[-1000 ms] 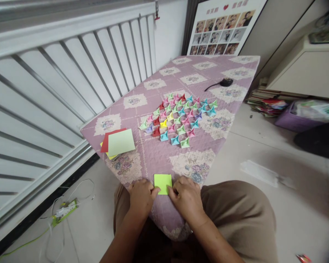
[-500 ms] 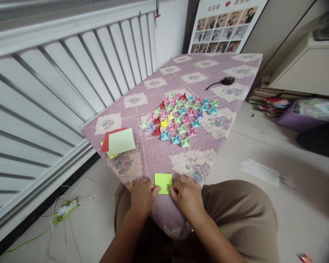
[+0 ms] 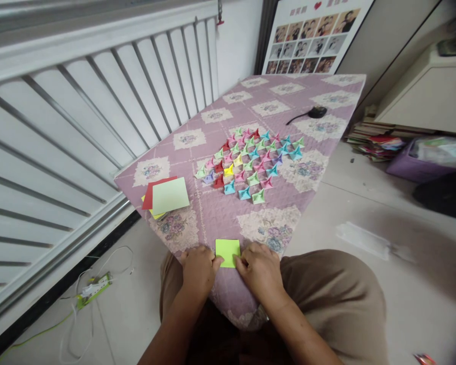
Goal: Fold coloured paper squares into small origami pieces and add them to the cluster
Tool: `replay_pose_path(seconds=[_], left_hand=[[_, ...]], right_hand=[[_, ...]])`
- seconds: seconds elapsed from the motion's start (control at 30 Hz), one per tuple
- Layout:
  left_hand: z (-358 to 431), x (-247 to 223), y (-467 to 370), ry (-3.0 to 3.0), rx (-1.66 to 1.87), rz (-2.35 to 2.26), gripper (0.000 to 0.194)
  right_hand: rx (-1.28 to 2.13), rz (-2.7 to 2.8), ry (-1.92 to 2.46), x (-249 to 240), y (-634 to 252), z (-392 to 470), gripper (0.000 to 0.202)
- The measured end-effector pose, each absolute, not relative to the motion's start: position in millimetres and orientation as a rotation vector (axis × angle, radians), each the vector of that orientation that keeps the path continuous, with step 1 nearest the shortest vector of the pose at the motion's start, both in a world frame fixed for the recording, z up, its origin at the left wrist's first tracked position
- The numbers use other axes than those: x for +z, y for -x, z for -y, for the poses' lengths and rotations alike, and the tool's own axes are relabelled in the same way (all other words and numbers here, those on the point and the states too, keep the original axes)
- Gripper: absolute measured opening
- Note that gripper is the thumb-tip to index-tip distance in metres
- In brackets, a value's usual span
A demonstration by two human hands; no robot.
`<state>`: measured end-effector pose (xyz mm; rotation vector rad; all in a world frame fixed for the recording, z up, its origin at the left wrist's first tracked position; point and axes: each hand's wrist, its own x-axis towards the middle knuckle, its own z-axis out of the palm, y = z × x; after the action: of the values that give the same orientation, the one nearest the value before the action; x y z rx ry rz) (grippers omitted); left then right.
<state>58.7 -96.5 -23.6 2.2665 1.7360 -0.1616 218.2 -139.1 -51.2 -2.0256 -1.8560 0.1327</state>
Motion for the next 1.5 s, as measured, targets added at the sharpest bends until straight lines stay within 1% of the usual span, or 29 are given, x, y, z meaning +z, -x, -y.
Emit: replay_pose_path(seconds=[0.2, 0.57, 0.7, 0.87, 0.93, 1.03, 1.13, 1.2, 1.33, 1.43, 1.5], left_hand=[[97, -25, -58, -2.284, -0.128, -1.737, 0.027], [99, -26, -57, -2.332, -0.083, -1.729, 0.026], [103, -33, -54, -2.375, 0.004, -1.733, 0.024], [107, -46, -49, -2.417, 0.207, -1.725, 0.017], [106, -49, -47, -2.508, 0.268, -1.633, 0.013], [100, -50, -45, -2.745, 0.231, -1.318, 0.009], [91, -48, -42, -2.951, 0.131, -0.916, 0.016], [87, -46, -41, -3.023, 0.101, -0.733, 0.021], [84, -44, -38, -3.087, 0.095, -0.607, 0.024], [84, -42, -36, -3.104, 0.083, -0.578, 0.025], [85, -41, -36, -3.099, 0.064, -0.577, 0.023]], right_hand=[[0.181, 1.874, 2.069, -47, -218, 140, 0.023], [0.14, 1.87, 2.051, -51, -218, 141, 0.024], [0.149, 1.848, 2.044, -53, -218, 142, 0.025], [0.159, 1.838, 2.041, -55, -218, 143, 0.025], [0.157, 1.841, 2.046, -54, -217, 143, 0.026], [0.155, 1.847, 2.049, -54, -216, 143, 0.026], [0.141, 1.848, 2.04, -54, -215, 143, 0.025], [0.121, 1.844, 2.03, -56, -216, 143, 0.025], [0.111, 1.807, 1.936, -61, -221, 145, 0.026], [0.154, 1.781, 1.73, -63, -224, 153, 0.015], [0.16, 1.832, 1.59, -62, -223, 161, 0.015]])
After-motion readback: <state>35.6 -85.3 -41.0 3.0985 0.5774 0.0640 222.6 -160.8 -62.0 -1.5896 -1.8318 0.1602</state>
